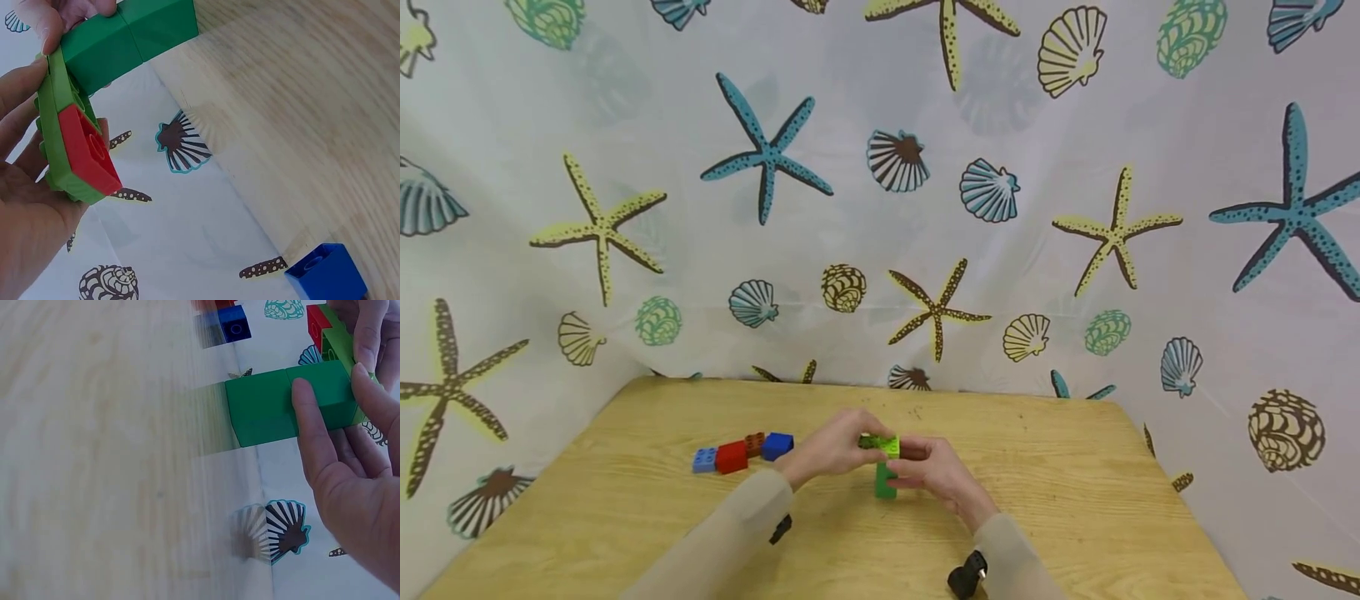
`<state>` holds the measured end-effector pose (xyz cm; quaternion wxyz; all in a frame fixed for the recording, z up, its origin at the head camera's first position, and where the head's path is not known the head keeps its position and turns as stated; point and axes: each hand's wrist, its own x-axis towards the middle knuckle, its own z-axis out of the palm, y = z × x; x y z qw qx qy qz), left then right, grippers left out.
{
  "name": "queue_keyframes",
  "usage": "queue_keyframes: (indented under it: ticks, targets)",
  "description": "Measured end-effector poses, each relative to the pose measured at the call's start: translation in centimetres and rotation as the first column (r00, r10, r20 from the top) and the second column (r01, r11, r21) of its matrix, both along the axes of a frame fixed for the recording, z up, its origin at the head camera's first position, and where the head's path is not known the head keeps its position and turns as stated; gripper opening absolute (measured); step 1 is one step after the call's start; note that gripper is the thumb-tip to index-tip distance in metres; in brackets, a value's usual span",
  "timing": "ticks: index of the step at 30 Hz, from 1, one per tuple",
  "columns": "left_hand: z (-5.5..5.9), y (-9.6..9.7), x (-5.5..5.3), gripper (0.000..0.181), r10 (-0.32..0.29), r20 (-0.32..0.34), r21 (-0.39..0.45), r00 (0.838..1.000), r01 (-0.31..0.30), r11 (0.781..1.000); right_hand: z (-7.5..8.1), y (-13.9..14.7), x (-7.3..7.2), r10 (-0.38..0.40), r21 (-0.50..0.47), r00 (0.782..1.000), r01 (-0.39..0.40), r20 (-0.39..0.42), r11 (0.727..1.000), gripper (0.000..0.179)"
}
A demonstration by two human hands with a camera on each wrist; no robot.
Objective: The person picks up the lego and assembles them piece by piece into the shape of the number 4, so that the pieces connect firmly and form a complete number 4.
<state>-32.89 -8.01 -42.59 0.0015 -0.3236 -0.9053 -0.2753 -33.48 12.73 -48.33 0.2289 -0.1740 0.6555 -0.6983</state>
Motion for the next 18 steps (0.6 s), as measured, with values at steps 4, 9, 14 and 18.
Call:
queue_keyframes:
  ticks: [4,9,14,18]
  targets:
    - [-0.1,0.1,0.0,0.029,0.026,0.024,0.006,0.999,-0.026,1.000,0.1,0.1,0.0,0.011,-0.009,1.000,-0.011,0.001,1.000,0.056]
    - [-0.5,0.0,0.1,0.031,0.043,0.048,0.022,0.998,-0.044,0.999,0.1,0.2,0.0,0.026,-0.040,0.999,-0.025,0.022,0.999,0.055]
    - [-1.2,-0.3,-0.2,0.033,0.042,0.065,0.045,0.997,-0.045,0.998,0.3,0.3,0.2,0.034,-0.074,0.999,-0.032,0.039,0.997,0.056]
    - [-1.5,-0.5,-0.3,0.034,0.019,0.013,0.047,1.000,-0.019,0.999,0.3,0.3,0.2,0.029,-0.086,0.999,-0.025,0.042,0.996,0.059]
